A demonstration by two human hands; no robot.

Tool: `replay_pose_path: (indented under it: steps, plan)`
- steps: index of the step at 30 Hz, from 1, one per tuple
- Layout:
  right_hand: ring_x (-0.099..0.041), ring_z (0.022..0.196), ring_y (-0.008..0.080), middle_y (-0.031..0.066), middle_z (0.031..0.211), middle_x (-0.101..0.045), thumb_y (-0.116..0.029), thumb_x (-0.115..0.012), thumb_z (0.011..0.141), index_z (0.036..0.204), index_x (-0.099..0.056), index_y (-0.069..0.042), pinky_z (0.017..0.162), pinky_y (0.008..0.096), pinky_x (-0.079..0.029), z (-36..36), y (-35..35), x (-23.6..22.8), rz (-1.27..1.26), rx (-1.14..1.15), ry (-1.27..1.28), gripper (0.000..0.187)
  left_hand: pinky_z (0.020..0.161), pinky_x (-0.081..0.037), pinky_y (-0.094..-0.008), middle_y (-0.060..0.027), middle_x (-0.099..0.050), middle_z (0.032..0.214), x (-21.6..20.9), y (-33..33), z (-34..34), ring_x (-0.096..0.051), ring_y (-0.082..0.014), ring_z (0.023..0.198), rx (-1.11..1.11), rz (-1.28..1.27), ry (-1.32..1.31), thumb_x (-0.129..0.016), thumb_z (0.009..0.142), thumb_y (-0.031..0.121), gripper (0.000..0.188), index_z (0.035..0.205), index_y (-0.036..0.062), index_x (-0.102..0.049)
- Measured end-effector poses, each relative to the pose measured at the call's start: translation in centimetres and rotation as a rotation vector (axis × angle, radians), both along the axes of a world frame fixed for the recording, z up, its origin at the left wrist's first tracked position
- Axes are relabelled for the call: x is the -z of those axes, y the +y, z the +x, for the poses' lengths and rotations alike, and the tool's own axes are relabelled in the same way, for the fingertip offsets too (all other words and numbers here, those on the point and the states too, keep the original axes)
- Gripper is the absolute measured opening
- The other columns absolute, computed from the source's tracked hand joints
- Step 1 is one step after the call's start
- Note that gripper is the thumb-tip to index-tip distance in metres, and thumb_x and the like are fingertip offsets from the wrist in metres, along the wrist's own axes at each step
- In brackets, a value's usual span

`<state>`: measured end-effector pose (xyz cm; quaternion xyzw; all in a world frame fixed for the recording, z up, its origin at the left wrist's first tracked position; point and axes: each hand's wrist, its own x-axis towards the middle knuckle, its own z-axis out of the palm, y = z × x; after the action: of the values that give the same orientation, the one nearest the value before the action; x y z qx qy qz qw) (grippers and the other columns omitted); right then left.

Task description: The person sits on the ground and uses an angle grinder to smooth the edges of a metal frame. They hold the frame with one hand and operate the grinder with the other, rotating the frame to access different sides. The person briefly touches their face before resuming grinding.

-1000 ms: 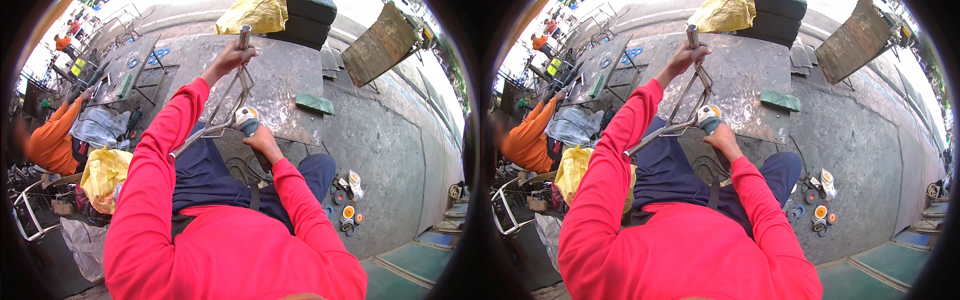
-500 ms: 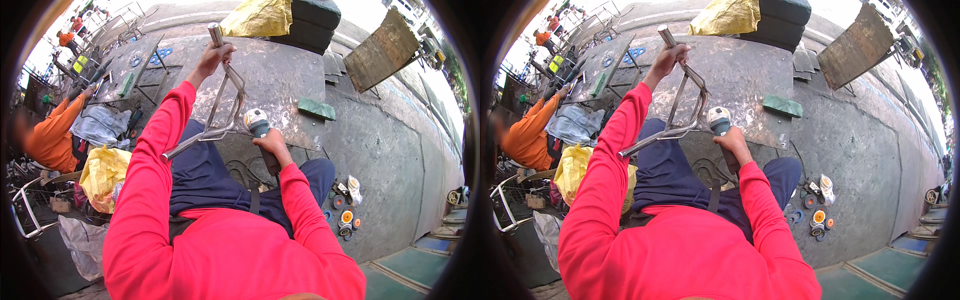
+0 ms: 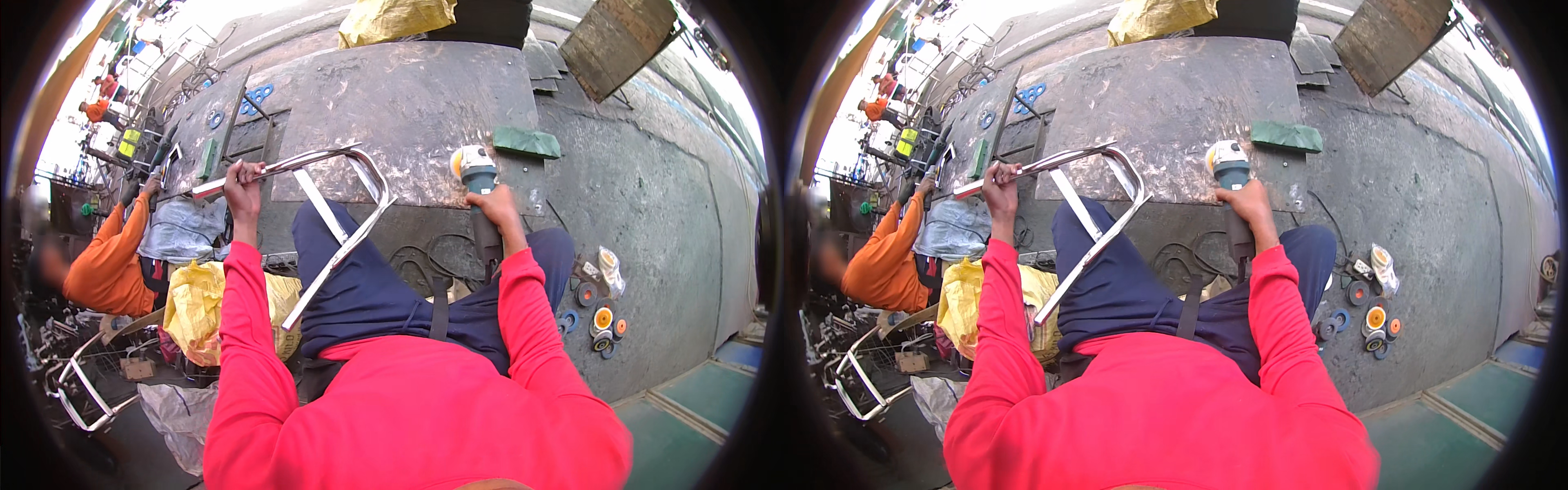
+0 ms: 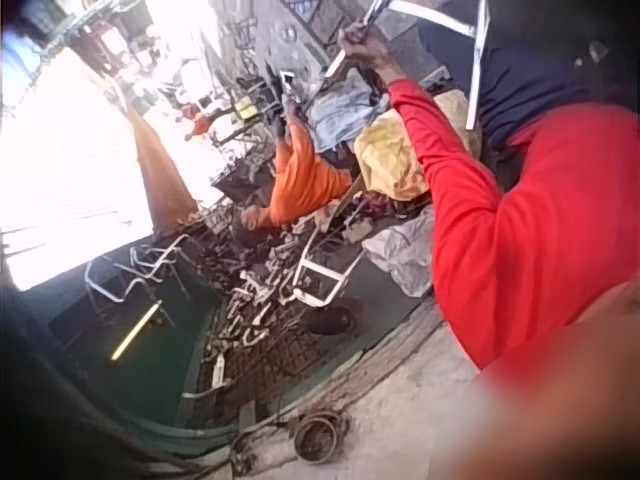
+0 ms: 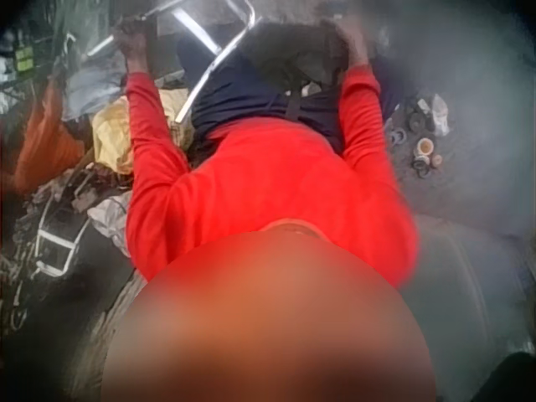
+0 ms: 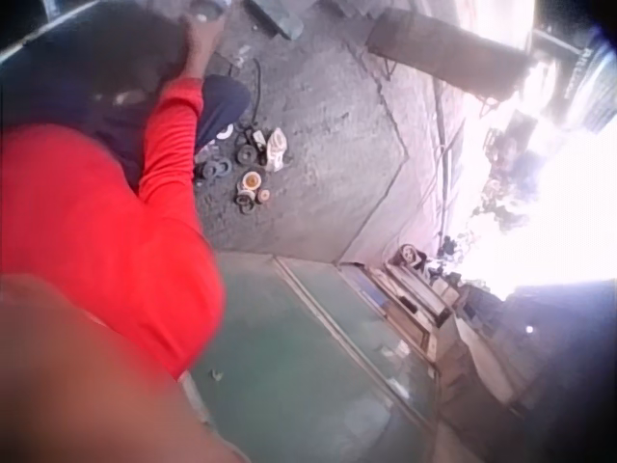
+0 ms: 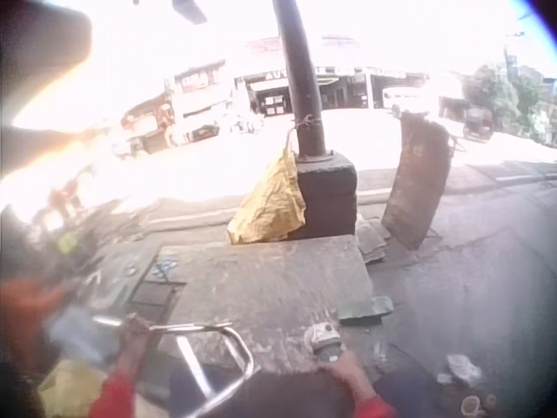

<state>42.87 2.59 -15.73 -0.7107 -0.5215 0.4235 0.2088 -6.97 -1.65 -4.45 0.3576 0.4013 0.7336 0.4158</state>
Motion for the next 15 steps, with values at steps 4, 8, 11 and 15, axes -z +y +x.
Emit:
replay_pose_path:
  steps: [4, 8, 11, 15]
  plan:
    - [-0.066, 0.065, 0.0224, 0.0157, 0.075, -0.068, -0.032, -0.082, 0.058, 0.076, -0.068, 0.009, 0.057, 0.0371, -0.05, 2.0, -0.2, -0.3, -0.018, 0.123, 0.095, 0.047, 0.095, -0.043, -0.0455, -0.0029, -0.04, 0.059, 2.8, -2.8, -1.9, -0.047, -0.0204, 0.067, -0.144, -0.046, -0.12, -0.05, 0.093, 0.014, 0.035, 0.061, 0.0122, -0.036]
    - [-0.061, 0.059, 0.0185, 0.01, 0.07, -0.065, -0.028, -0.082, 0.058, 0.073, -0.067, 0.006, 0.052, 0.0357, -0.047, 2.4, -0.4, -1.1, -0.018, 0.165, 0.167, 0.04, 0.097, -0.043, -0.0468, -0.0031, -0.041, 0.059, 5.1, -4.1, -3.3, -0.049, -0.021, 0.067, -0.182, -0.036, -0.204, -0.05, 0.093, 0.014, 0.034, 0.062, 0.0121, -0.036]
    - [-0.065, 0.062, 0.0209, 0.0143, 0.072, -0.068, -0.03, -0.082, 0.059, 0.075, -0.067, 0.009, 0.056, 0.0371, -0.049, 1.9, -0.5, -1.7, -0.048, 0.143, 0.175, 0.044, 0.099, -0.042, -0.0476, -0.004, -0.044, 0.06, 6.1, -4.3, -3.9, -0.052, -0.0226, 0.07, -0.168, -0.035, -0.301, -0.05, 0.093, 0.015, 0.033, 0.063, 0.0116, -0.037]
    - [-0.063, 0.059, 0.0198, 0.0133, 0.072, -0.067, -0.028, -0.083, 0.059, 0.074, -0.067, 0.008, 0.053, 0.0364, -0.049, 1.0, -0.4, -1.9, -0.055, 0.116, 0.222, 0.043, 0.102, -0.042, -0.0484, -0.0093, -0.05, 0.065, 7.2, -4.6, -4.3, -0.06, -0.0302, 0.084, -0.167, -0.106, -0.331, -0.052, 0.094, 0.016, 0.031, 0.066, 0.0097, -0.041]
